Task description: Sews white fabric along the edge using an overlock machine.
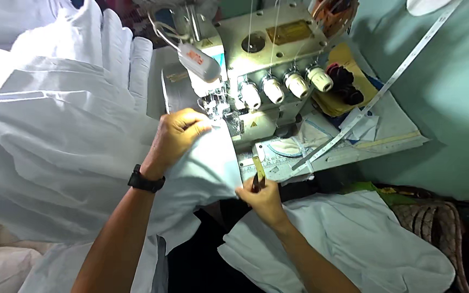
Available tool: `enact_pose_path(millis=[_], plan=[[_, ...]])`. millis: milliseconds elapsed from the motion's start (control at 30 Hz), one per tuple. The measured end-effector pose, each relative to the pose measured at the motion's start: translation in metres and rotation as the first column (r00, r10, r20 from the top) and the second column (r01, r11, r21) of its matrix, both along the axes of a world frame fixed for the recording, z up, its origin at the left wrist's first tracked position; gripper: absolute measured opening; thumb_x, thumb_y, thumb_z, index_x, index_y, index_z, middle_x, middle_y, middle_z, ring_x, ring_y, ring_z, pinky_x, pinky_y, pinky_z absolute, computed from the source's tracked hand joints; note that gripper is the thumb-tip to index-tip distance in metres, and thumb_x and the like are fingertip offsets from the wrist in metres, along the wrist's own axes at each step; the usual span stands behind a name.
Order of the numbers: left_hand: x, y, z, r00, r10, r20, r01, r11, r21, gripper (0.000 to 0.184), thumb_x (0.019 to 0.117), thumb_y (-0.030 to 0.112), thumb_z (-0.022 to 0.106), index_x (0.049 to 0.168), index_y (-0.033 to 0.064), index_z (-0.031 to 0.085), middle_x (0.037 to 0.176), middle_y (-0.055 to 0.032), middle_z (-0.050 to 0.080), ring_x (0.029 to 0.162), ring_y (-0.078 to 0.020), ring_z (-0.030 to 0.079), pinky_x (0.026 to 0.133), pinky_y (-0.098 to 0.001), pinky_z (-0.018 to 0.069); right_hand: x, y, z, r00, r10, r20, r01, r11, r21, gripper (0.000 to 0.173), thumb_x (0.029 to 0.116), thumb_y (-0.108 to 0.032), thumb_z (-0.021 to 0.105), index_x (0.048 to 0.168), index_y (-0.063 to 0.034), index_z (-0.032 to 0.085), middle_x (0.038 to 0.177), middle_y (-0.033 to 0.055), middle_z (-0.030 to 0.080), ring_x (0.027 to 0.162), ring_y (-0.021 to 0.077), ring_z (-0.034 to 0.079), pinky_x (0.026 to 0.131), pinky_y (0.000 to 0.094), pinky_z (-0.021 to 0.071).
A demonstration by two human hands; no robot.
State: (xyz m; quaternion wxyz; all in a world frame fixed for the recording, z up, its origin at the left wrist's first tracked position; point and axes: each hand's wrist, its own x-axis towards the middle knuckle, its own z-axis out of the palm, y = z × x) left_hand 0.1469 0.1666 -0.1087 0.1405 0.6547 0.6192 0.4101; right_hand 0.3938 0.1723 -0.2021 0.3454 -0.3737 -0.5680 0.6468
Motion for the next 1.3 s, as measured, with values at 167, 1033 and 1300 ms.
enact_pose_path(millis=[167,1033,1300], plan=[[0.016,-0.011,0.000,0.988,0.140,-0.068,-0.143,0.989,-0.037,0.006,0.0869,0.008,0.075,0.088,0.0024,0.074,0.083,-0.0046,0.067,0.073,-0.0042,0.060,0.067,-0.0180,0.0484,0.009,-0.012,0.003,0.999,0.027,0.019,-0.026,0.999,-0.023,0.020,0.0751,0.002,0.074,0.076,-0.0103,0.057,0.064,-0.0101,0.057,0.053,-0.0059,0.050,0.050,0.0113,0.0432],[-0.031,0.055,-0.004,0.936,0.286,-0.205,-0.317,0.939,-0.136,0.036,0.1004,0.015,0.059,0.130,-0.0060,0.059,0.126,-0.0241,0.066,0.124,-0.0422,0.060,0.109,-0.0596,0.0405,-0.073,0.054,0.031,0.985,-0.174,-0.003,0.120,0.664,0.738,0.013,0.0845,-0.007,0.070,0.088,0.0023,0.078,0.072,0.0066,0.073,0.061,0.0019,0.064,0.058,0.0170,0.0515],[-0.072,0.069,-0.010,0.802,0.585,0.120,-0.559,0.806,-0.193,0.064,0.0976,0.023,0.067,0.147,-0.0071,0.040,0.145,-0.0310,0.051,0.134,-0.0421,0.052,0.112,-0.0547,0.0417,-0.070,0.044,0.024,0.991,-0.135,0.004,0.084,0.635,0.768,0.017,0.0891,-0.005,0.066,0.094,0.0048,0.078,0.075,0.0089,0.074,0.062,0.0033,0.065,0.061,0.0168,0.0526]])
